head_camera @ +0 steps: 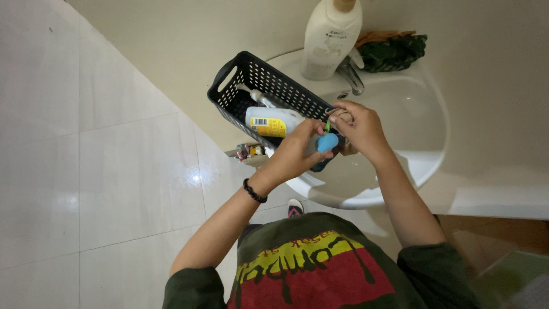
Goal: The person cleans a bathroom sink area. They wipe a white plastic basket and a black plastic basket with a cloth, then wipe the sink basin and the wall above it. The baskets are placed on the floor beside the sink.
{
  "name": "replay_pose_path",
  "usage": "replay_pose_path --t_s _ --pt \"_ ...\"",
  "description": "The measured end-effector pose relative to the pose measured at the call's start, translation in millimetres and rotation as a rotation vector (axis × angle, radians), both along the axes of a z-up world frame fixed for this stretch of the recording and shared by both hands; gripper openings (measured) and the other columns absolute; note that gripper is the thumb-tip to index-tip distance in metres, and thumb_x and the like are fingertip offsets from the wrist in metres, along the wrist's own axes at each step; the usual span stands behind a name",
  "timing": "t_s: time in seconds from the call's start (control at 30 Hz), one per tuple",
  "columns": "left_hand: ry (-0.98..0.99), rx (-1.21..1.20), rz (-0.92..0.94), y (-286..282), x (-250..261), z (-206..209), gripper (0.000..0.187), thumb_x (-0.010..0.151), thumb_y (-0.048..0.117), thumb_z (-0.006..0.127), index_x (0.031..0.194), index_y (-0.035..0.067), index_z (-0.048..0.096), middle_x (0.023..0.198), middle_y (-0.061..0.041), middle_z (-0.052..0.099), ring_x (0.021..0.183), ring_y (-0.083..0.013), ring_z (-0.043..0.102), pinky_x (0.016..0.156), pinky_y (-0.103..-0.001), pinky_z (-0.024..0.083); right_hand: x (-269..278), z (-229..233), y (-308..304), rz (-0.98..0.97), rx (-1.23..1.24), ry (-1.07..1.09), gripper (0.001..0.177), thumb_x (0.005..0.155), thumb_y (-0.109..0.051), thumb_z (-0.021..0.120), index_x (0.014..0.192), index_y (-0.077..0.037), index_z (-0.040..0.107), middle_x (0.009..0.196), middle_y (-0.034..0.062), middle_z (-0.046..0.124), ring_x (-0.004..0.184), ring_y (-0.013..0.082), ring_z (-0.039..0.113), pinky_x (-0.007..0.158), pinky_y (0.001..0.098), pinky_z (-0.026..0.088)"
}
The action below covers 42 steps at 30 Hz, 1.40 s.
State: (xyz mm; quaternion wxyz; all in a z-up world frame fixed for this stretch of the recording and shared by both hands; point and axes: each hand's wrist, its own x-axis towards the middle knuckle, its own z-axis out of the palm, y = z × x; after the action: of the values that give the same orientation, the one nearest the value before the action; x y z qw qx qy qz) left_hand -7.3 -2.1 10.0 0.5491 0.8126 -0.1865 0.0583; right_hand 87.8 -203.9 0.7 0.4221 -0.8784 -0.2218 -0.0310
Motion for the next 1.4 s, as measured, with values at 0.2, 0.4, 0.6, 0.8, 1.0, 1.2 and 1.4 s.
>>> replay_pose_path --t_s 0.2,0.4,0.6,0.8,1.0,1.2,1.4 --pt "-0.222 0.081 -0.113 6.6 4.5 -4.2 0.049 0.089 -0.009 0.063 0.135 0.005 0.052 0.142 -0.021 0.056 0.131 -0.0395 0.057 0.11 -0.043 0.048 -2.3 2.3 -0.3 0.004 -0.009 -0.037 0.035 0.089 -0.016 0.077 0.121 -0.003 0.071 0.104 0.0147 0.076 0.089 0.022 0.075 0.081 0.0323 0.058" --pt "-0.266 0.095 -0.028 21.5 13.7 5.8 0.072 0.074 -0.018 0.052 0.143 0.002 0.051 0.144 -0.022 0.053 0.137 -0.0411 0.052 0.116 -0.044 0.043 -7.3 6.3 -1.2 0.01 0.013 -0.034 0.036 0.089 -0.015 0.077 0.122 -0.003 0.071 0.106 0.0154 0.076 0.092 0.0226 0.075 0.082 0.0334 0.057" --pt "-0.061 0.583 0.051 52.6 58.3 12.3 0.077 0.066 0.015 0.087 0.135 0.005 0.054 0.129 -0.018 0.061 0.119 -0.0408 0.059 0.099 -0.046 0.047 -8.2 4.4 -1.5 0.01 0.028 0.001 0.036 0.09 -0.016 0.077 0.123 -0.003 0.07 0.108 0.0148 0.076 0.091 0.0221 0.074 0.083 0.0329 0.057" --pt "-0.038 0.918 0.178 50.7 61.9 -4.3 0.068 0.064 0.017 0.088 0.126 0.011 0.064 0.119 -0.012 0.066 0.11 -0.0367 0.065 0.086 -0.05 0.053 -3.0 -6.9 -8.2 0.022 0.039 -0.014 0.036 0.09 -0.016 0.075 0.123 -0.003 0.071 0.108 0.015 0.076 0.092 0.0217 0.075 0.085 0.0328 0.057" --pt "-0.149 0.383 0.412 79.6 51.1 15.6 0.07 0.065 0.031 0.093 0.123 0.005 0.064 0.119 -0.017 0.066 0.105 -0.0376 0.066 0.087 -0.046 0.055 -2.2 -5.4 -5.4 0.008 0.028 -0.015 0.037 0.09 -0.014 0.073 0.124 -0.001 0.068 0.108 0.0164 0.076 0.093 0.022 0.074 0.083 0.0334 0.057" --pt "-0.159 0.135 0.248 60.9 43.1 12.6 0.079 0.073 0.034 0.093 0.133 -0.003 0.057 0.123 -0.023 0.066 0.113 -0.0389 0.066 0.096 -0.042 0.051 -5.4 -0.9 -4.4 0.06 0.014 0.005 0.039 0.087 -0.013 0.073 0.125 -0.003 0.069 0.111 0.0138 0.074 0.09 0.0209 0.073 0.08 0.0329 0.056" --pt "-0.218 0.342 0.012 48.6 29.4 -2.6 0.086 0.07 0.018 0.088 0.142 -0.007 0.048 0.13 -0.033 0.058 0.116 -0.0477 0.059 0.097 -0.047 0.049 -4.7 -1.0 -9.3 0.025 -0.026 0.158 0.033 0.091 -0.016 0.076 0.122 -0.004 0.072 0.093 0.012 0.073 0.077 0.0174 0.069 0.074 0.0325 0.055"
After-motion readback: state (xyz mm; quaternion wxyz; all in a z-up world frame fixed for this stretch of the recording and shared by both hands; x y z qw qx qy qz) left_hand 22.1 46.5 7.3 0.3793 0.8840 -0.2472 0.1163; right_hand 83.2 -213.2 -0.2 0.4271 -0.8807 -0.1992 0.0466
